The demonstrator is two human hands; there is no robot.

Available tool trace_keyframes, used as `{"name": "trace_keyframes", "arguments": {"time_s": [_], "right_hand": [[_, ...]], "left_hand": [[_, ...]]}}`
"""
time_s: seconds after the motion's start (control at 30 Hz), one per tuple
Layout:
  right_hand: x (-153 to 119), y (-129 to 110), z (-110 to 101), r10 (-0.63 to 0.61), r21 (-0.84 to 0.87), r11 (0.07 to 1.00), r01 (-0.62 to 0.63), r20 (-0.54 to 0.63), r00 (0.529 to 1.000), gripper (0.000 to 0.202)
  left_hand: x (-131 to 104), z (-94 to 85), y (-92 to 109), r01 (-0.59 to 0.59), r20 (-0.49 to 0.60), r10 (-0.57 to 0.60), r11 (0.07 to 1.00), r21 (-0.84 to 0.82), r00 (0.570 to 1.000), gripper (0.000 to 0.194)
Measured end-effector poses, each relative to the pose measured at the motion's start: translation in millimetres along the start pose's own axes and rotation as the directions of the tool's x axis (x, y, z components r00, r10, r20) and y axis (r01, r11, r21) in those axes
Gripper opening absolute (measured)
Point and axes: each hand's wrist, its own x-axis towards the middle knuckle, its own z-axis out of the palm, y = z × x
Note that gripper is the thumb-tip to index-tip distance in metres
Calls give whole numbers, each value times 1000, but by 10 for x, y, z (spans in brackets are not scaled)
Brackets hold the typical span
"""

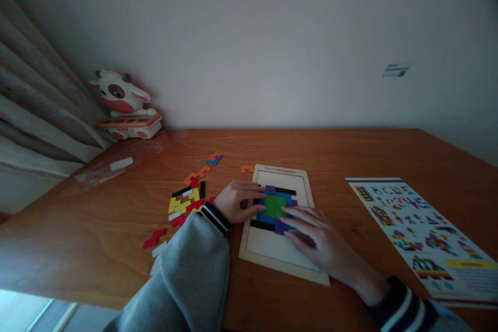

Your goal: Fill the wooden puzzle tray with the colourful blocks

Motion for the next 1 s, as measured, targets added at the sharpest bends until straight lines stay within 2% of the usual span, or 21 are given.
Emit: {"name": "trace_keyframes", "arguments": {"time_s": [0.07,0.1,0.2,0.27,0.33,0.47,0.53,0.63,0.77,0.9,1.0], "right_hand": [[-4,6,0,19,11,1000,-19,-4,1000,30],[-5,10,1,29,19,999,-29,-11,1000,30],[-11,21,8,54,47,998,-52,-44,998,30],[-14,28,15,67,66,996,-62,-70,995,28],[-16,32,18,77,81,994,-70,-79,994,27],[-13,29,5,87,99,992,-79,-81,993,27],[-12,25,-3,87,104,992,-77,-89,992,27],[-9,19,-7,92,107,991,-81,-98,991,27],[-10,18,3,90,110,991,-79,-97,991,26],[-26,45,22,103,127,988,-90,-93,990,27],[-41,84,39,127,139,984,-114,-90,988,28]], "left_hand": [[-43,-67,-91,125,-85,-114,982,139,990,26],[-74,-101,-145,227,-142,-199,947,226,970,25],[-178,-181,-290,538,-266,-468,734,416,843,25],[-229,-213,-340,617,-252,-572,639,459,780,25],[-251,-230,-350,617,-207,-599,638,460,773,23],[-252,-239,-329,570,-184,-551,696,437,814,28],[-256,-233,-341,575,-202,-548,688,442,812,30],[-265,-211,-410,614,-267,-557,658,436,787,32],[-238,-166,-523,622,-318,-535,656,427,783,38],[-194,-167,-494,689,-350,-599,562,458,720,35],[-179,-280,-371,716,-340,-648,495,492,682,33]]}}
